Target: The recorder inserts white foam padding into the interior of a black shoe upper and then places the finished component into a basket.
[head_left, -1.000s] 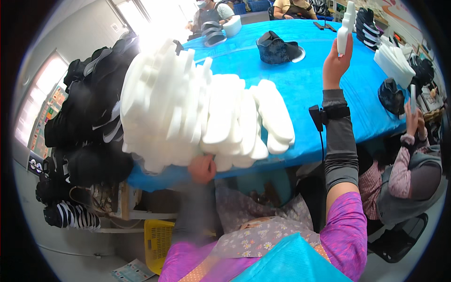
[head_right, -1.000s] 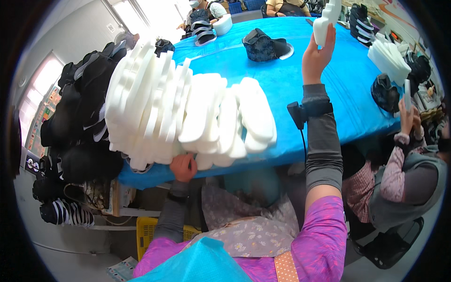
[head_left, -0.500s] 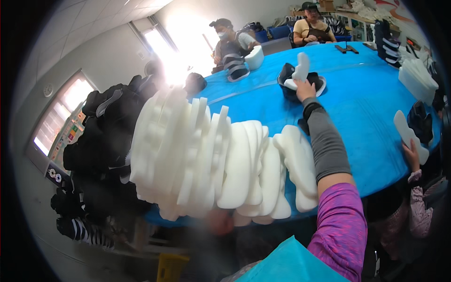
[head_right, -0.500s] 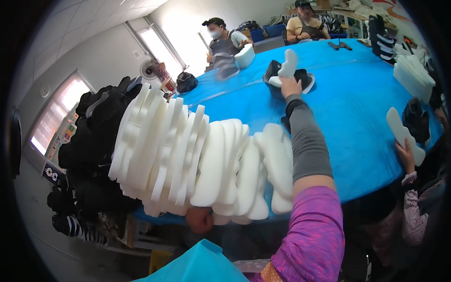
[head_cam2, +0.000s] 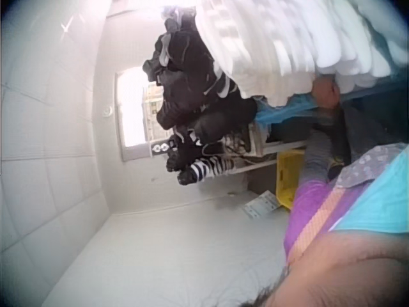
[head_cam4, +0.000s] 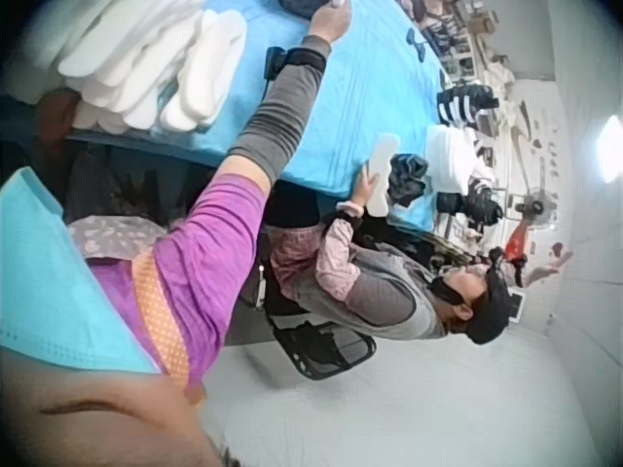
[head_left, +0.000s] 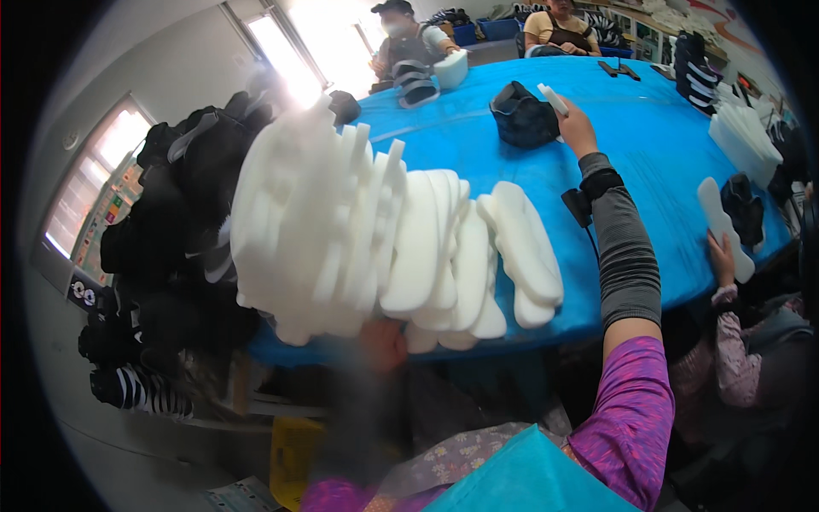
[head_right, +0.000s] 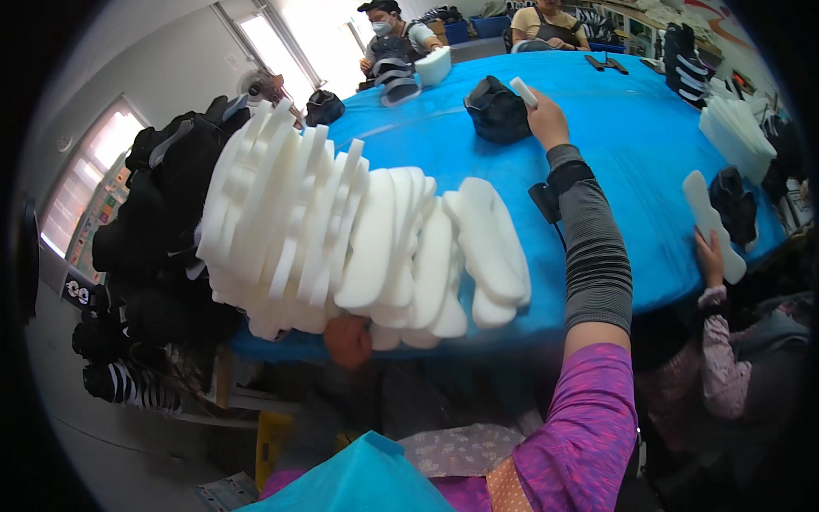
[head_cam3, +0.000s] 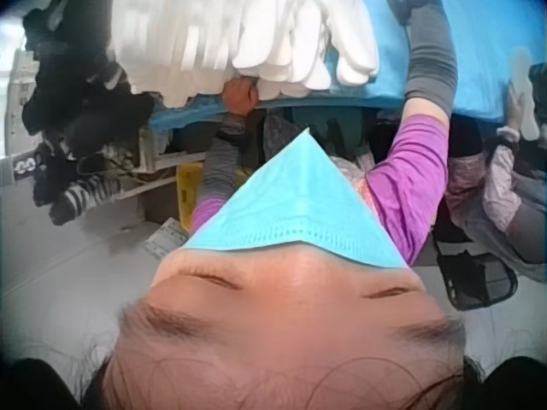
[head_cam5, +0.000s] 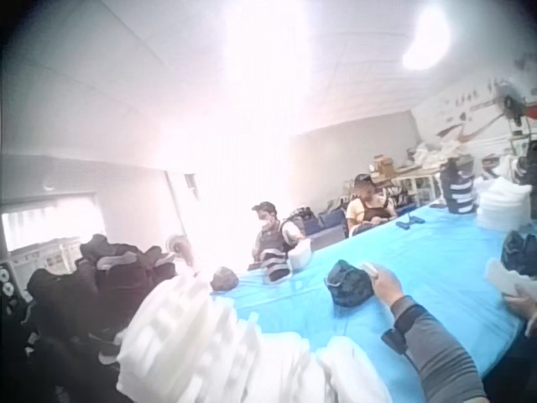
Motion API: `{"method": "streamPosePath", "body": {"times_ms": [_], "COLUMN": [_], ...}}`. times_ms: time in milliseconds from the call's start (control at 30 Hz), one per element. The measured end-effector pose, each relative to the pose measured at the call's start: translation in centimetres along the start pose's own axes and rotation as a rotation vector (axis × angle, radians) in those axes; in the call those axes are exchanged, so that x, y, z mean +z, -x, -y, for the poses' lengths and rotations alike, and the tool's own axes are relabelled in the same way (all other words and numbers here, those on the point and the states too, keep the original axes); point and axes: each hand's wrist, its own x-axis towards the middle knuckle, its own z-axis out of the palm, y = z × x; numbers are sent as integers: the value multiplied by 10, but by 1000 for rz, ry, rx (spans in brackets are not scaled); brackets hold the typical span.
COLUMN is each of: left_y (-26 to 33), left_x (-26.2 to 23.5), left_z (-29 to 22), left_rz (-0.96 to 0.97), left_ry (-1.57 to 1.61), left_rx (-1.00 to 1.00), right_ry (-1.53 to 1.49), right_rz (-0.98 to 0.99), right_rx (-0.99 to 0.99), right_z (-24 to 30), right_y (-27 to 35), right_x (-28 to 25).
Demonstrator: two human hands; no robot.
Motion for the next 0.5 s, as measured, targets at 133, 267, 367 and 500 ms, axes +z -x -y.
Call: {"method": "streamPosePath", "body": {"times_ms": [133,267,367,500], "left_y": [-5,0,1,6], "left_x": [12,5,8,1], "left_z": [-1,6,9,10], "left_rz": [-44,-50,-3,71], "left_ry": [28,28,26,44], "left_rx": [32,42,37,34], "right_ry": [-3,27,345,525], "right_rz": [-141,91,297,499], "right_rx": [-217,-137,-130,-35], "right_z": [-5,46,50,79], "right_y": [2,12,9,2], "right_x": [-59,-64,-32,34]}}
